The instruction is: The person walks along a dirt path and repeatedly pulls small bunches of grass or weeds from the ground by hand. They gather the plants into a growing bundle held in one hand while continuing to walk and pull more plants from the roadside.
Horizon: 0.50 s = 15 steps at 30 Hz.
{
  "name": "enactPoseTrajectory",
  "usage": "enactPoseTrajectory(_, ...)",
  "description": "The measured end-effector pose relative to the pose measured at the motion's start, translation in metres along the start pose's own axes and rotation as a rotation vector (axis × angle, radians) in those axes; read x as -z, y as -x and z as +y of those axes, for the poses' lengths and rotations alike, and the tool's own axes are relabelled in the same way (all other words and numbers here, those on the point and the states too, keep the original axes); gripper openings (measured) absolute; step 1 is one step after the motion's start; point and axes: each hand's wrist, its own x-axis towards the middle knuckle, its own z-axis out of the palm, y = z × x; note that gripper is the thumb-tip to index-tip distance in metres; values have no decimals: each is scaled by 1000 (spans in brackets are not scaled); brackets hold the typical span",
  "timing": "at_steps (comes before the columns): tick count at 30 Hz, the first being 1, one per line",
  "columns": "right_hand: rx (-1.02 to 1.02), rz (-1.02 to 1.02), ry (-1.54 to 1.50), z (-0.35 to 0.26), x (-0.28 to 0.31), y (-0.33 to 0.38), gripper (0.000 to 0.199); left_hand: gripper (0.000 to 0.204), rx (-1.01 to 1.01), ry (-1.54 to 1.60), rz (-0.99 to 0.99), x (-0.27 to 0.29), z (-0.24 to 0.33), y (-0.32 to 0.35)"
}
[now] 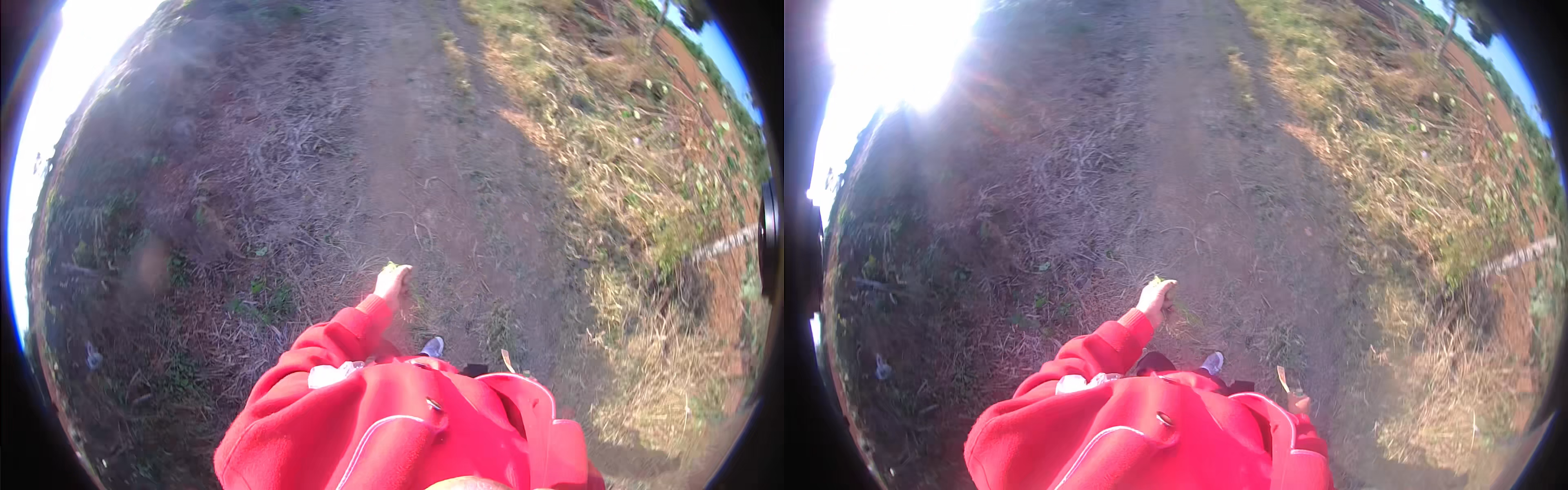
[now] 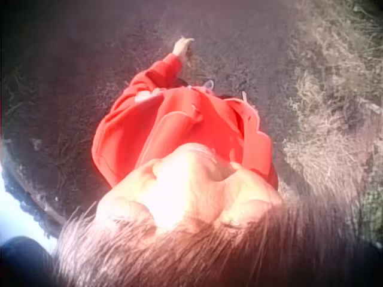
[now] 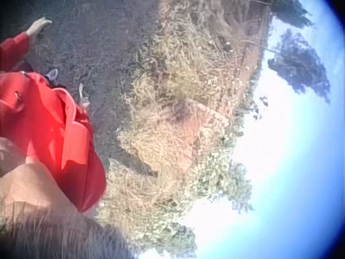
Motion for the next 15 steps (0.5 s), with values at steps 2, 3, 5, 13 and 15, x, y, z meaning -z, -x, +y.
enactPoseTrajectory(2,106,-85,-98,-82,3,-27,42,12,-5,36,-17,-4,21,-14)
enactPoseTrajectory(3,145,-115,-136,-119,6,-36,41,12,-4,22,3,-8,31,-23)
enactPoseTrajectory(5,208,-169,-178,-192,10,-49,39,15,-31,71,43,-3,57,-45)
enactPoseTrajectory(13,422,-289,-132,-448,-15,-62,30,14,-225,362,147,38,168,-148)
enactPoseTrajectory(15,454,-299,-83,-500,-22,-63,28,12,-227,325,186,51,202,-173)
